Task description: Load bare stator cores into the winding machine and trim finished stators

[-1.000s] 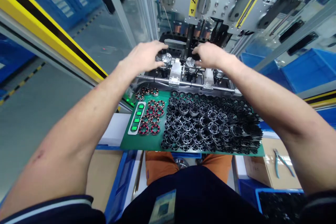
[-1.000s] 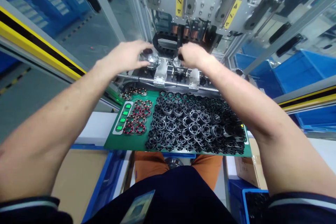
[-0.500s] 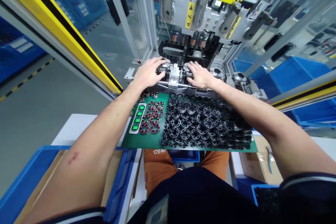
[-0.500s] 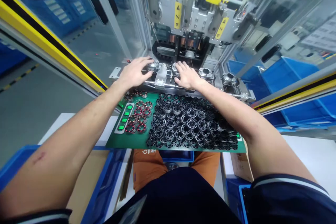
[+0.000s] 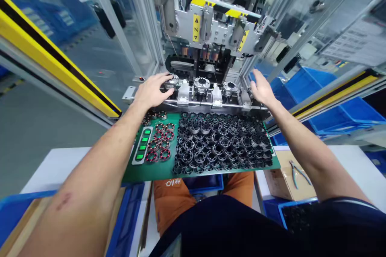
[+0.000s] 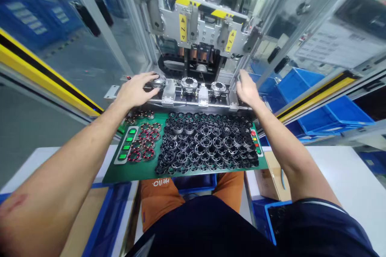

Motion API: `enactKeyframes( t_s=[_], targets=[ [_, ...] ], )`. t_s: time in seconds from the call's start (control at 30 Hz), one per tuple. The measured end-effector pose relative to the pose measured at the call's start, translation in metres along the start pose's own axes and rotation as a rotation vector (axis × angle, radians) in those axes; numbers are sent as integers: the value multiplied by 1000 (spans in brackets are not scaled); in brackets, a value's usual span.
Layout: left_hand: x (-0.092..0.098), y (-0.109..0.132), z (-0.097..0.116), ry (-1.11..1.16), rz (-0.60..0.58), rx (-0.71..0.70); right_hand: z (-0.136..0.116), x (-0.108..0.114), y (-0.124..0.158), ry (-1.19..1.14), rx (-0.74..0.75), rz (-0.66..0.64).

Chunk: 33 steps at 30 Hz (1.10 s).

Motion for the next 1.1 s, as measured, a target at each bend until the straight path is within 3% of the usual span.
enactKeyframes(
  t_s=[0.1, 0.2, 0.27, 0.33, 0.4, 0.47, 0.5, 0.6, 0.7, 0.83, 0.97, 1.1],
  targets=[
    [-1, -4, 1, 21, 25, 70, 18, 17, 20, 11, -89, -131],
    [6, 1, 8, 104, 80, 107, 21, 45, 54, -30, -44, -82],
    [15, 22, 16, 231, 169, 144, 27, 64, 93, -53, -27, 13],
    [28, 63, 30, 322, 264, 164, 42, 70, 148, -90, -62, 97],
    [40, 120, 52, 242, 296, 95, 59, 56, 212, -180, -194, 157],
    [45, 179, 73, 75, 267, 22, 72, 24, 276, -368, -420, 262],
    [43, 205, 83, 10, 228, -7, 75, 3, 304, -462, -557, 307],
    [24, 256, 101, -143, 34, -43, 68, -56, 354, -554, -685, 342],
    [2, 268, 108, -239, -53, -12, 58, -86, 366, -596, -718, 405],
    [-15, 259, 110, -239, -55, -5, 59, -92, 365, -648, -731, 455],
    [-16, 255, 108, -173, -29, 21, 64, -92, 371, -680, -711, 450],
    [-2, 251, 105, -72, 69, 80, 65, -94, 371, -666, -687, 467]
  ],
)
Point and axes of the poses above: each hand's wrist, its own y-axis away from the middle knuckle, its own x-axis out of the back of the hand, z = x × y, the point moved 3 cm from there along -y, towards the middle knuckle, and after that the axes turned 1 degree about -z, right-handed, at the moved point
